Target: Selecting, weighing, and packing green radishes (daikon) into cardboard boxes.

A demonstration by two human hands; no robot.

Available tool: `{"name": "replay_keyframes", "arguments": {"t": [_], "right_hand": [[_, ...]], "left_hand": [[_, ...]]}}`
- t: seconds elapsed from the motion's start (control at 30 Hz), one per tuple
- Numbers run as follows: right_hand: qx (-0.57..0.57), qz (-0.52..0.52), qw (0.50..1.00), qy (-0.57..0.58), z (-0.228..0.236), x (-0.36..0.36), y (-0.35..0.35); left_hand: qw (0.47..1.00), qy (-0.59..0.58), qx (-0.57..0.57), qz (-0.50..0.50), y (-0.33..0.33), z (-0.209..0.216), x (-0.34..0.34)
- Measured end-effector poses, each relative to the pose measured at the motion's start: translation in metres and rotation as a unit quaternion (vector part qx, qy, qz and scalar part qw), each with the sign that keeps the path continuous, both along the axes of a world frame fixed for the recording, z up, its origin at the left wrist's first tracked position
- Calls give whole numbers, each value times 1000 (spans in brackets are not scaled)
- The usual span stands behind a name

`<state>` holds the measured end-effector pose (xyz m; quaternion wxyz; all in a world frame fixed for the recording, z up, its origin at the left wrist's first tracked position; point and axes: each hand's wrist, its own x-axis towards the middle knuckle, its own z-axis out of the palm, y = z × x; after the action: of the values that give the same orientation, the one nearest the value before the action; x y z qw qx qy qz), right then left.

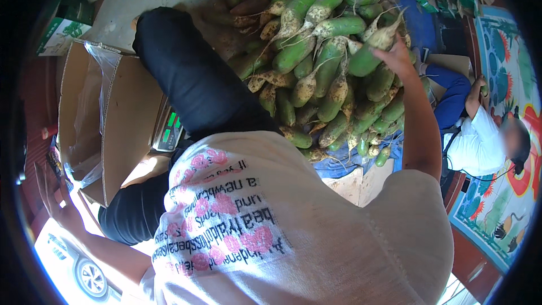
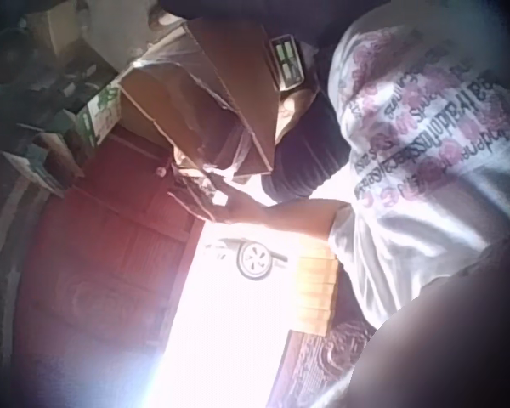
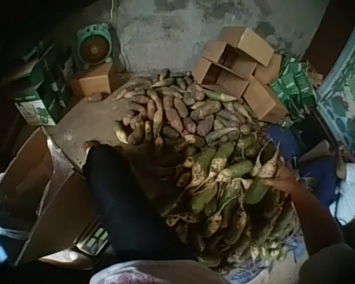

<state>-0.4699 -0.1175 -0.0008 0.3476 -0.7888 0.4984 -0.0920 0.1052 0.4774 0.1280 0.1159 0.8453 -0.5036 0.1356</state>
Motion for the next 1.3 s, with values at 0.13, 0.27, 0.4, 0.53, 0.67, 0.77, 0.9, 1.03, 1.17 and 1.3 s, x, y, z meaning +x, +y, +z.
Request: {"name": "replay_keyframes", "arguments": {"t": [0.13, 0.27, 0.4, 0.53, 0.67, 0.77, 0.9, 1.03, 1.17, 1.3], "right_hand": [[133, -118, 967, -181, 58, 68, 1], [255, -225, 868, -361, 60, 143, 46], [335, -204, 836, -385, 66, 217, 94], [380, -183, 830, -366, 71, 230, 114], [401, -86, 898, -159, 125, 205, 89], [90, -3, 996, -22, 153, 206, 95], [-403, 312, 857, 80, 135, 248, 109], [-135, 293, 946, 26, 99, 255, 91], [38, 282, 958, -48, 86, 251, 82], [115, 273, 953, -60, 69, 240, 71]], "left_hand": [[988, 71, -110, -81, -75, -3, -32], [837, 481, -181, -189, -214, -50, -98], [560, 767, -234, -209, -309, -78, -149], [534, 777, -222, -249, -344, -83, -146], [415, 874, -216, -130, -353, -96, -122], [371, 906, -181, -95, -362, -107, -109], [368, 912, -158, -85, -371, -106, -116], [370, 916, -153, -43, -384, -95, -124], [443, 886, -138, 21, -395, -100, -129], [485, 863, -139, 37, -402, -115, -136]]}}
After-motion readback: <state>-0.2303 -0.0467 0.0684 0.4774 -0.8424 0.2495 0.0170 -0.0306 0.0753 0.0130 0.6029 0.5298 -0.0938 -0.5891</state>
